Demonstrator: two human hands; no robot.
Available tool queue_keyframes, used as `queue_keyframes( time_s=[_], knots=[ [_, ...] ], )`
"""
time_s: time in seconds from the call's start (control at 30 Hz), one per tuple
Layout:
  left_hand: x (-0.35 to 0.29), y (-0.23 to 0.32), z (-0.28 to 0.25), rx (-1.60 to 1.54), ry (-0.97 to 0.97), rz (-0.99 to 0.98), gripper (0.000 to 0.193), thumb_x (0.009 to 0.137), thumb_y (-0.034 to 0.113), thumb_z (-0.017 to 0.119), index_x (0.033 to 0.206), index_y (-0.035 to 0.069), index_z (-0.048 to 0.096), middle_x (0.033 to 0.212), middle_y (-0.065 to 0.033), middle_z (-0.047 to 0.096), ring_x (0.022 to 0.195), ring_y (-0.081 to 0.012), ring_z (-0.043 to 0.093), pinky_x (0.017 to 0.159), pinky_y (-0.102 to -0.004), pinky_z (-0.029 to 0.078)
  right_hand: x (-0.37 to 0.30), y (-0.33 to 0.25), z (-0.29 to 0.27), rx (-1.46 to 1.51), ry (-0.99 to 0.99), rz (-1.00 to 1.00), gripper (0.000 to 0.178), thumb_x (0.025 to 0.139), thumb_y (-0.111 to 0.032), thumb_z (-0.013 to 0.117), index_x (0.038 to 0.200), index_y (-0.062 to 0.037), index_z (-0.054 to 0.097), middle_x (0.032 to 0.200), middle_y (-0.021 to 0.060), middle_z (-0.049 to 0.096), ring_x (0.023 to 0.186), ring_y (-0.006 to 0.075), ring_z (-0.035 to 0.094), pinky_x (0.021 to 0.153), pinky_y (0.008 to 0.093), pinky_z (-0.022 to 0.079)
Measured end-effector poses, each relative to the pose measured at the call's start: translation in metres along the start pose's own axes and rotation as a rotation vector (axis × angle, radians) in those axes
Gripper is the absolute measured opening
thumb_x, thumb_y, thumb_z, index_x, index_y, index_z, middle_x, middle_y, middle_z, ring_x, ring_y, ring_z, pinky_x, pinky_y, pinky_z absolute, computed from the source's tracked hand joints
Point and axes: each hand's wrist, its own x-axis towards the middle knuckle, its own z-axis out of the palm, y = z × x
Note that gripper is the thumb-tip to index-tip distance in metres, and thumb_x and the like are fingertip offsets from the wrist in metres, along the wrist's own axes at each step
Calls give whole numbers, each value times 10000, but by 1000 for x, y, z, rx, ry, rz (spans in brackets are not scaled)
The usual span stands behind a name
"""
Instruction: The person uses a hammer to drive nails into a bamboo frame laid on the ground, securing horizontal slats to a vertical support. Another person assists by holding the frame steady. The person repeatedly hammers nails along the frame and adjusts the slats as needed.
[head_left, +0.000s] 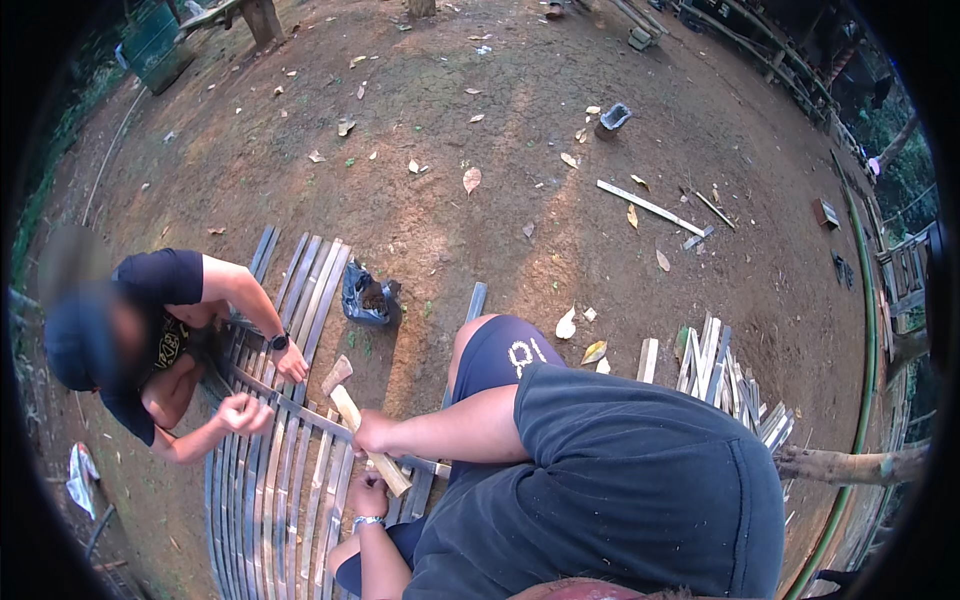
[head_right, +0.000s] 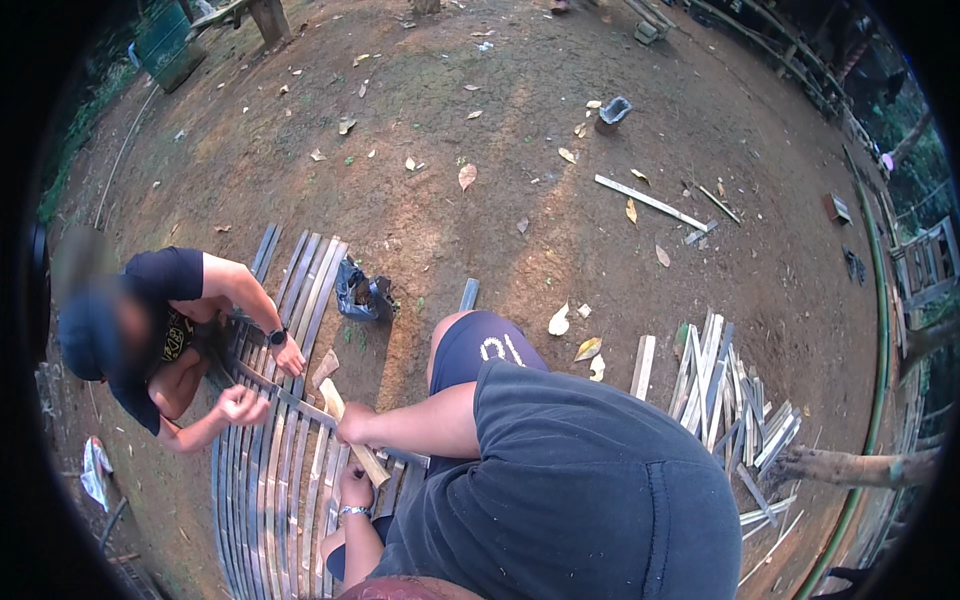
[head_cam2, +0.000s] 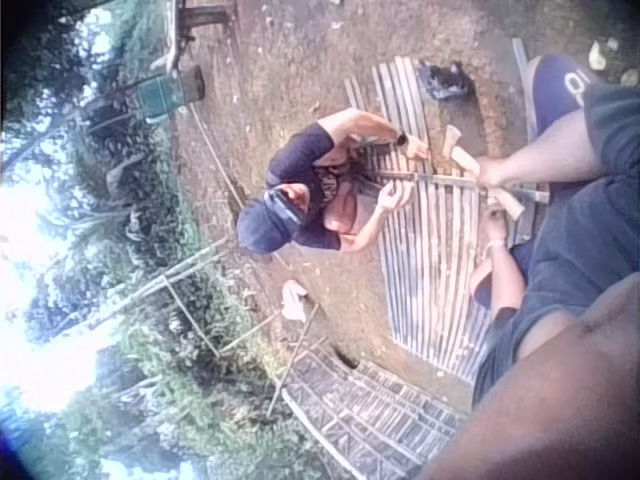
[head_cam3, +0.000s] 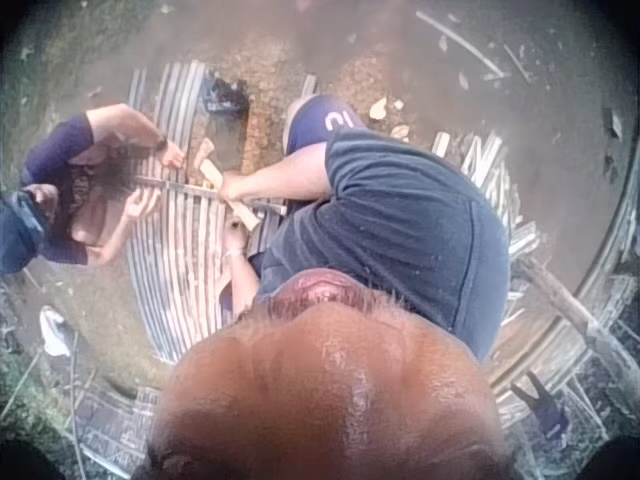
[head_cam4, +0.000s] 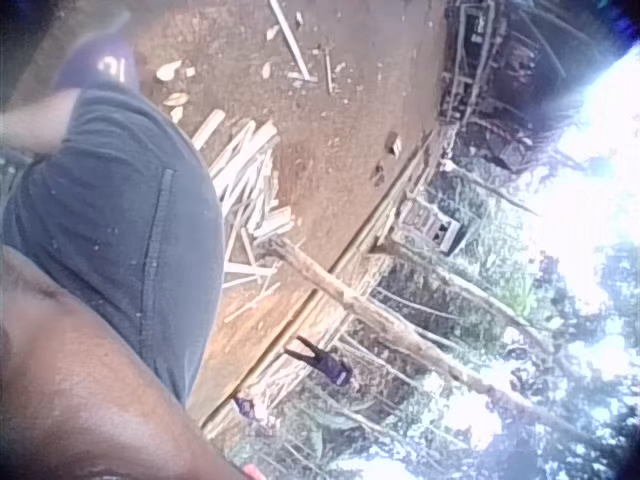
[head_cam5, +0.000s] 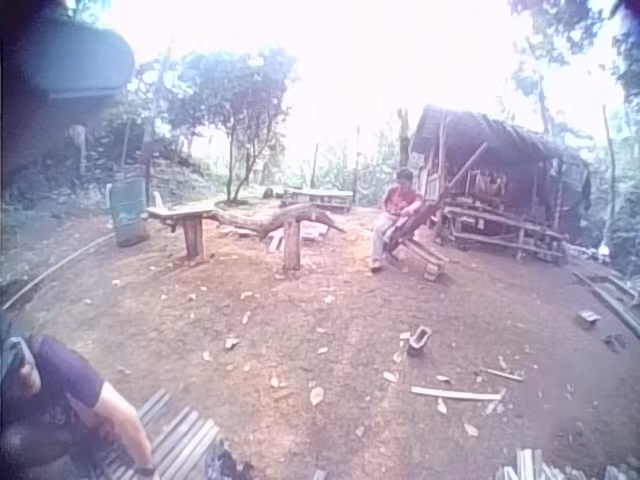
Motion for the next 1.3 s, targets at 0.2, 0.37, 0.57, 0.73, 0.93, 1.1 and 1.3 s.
queue_keyframes(
  time_s=[0.2, 0.37, 0.57, 0.73, 0.93, 1.1, 1.3],
  knots=[
    [13, 9, 25, 195, -115, 104, 284, 801, 199, 776, 1001, 5, 721, 943, -202, 754, 895, -316, 741, 785, -423, 553, 1, 12, 4, 150, -109, 17, 230, 760, -60, 743, 959, 53, 725, 853, 160, 743, 699, 218, 733, 640, 394, 571],
    [13, 16, 31, 85, -192, 28, 175, 825, 131, 756, 967, 30, 741, 893, -120, 767, 828, -215, 728, 760, -380, 549, -18, 11, -10, 169, -148, 67, 215, 846, -30, 734, 1017, 63, 641, 838, 122, 716, 690, 174, 711, 589, 354, 570],
    [22, 7, 35, -11, -219, -33, 117, 846, 40, 737, 963, 32, 735, 866, -50, 761, 744, -140, 666, 719, -335, 515, -25, 15, -17, 167, -197, 133, 220, 873, -17, 727, 1034, 67, 602, 780, 115, 694, 628, 177, 686, 541, 364, 569],
    [23, 11, 41, -214, -201, 29, 75, 852, 35, 734, 924, 43, 716, 816, 11, 703, 744, -91, 588, 722, -302, 490, -26, 24, -13, 157, -181, 110, 160, 845, -40, 736, 917, 97, 697, 734, 121, 710, 603, 184, 695, 560, 365, 557],
    [13, 26, 39, -187, -192, 32, 71, 839, 25, 740, 896, 38, 700, 783, 11, 683, 732, -90, 579, 712, -297, 480, -23, 35, -13, 49, -217, 80, 159, 827, -45, 743, 912, 82, 699, 747, 119, 722, 621, 185, 706, 574, 358, 559],
    [16, -2, 45, -209, -172, -25, 84, 827, 22, 741, 899, 34, 699, 777, 9, 686, 733, -96, 596, 713, -298, 483, -39, 17, -12, -58, -194, 79, 134, 768, -17, 747, 867, 64, 706, 744, 137, 725, 624, 183, 709, 566, 339, 555],
    [20, -26, 53, -227, -152, 10, 120, 826, 38, 754, 941, 36, 716, 806, -5, 710, 729, -93, 599, 706, -306, 489, -35, 23, -8, -30, -235, 95, 135, 773, -16, 745, 868, 75, 710, 742, 137, 726, 611, 187, 703, 551, 341, 550]
  ],
)
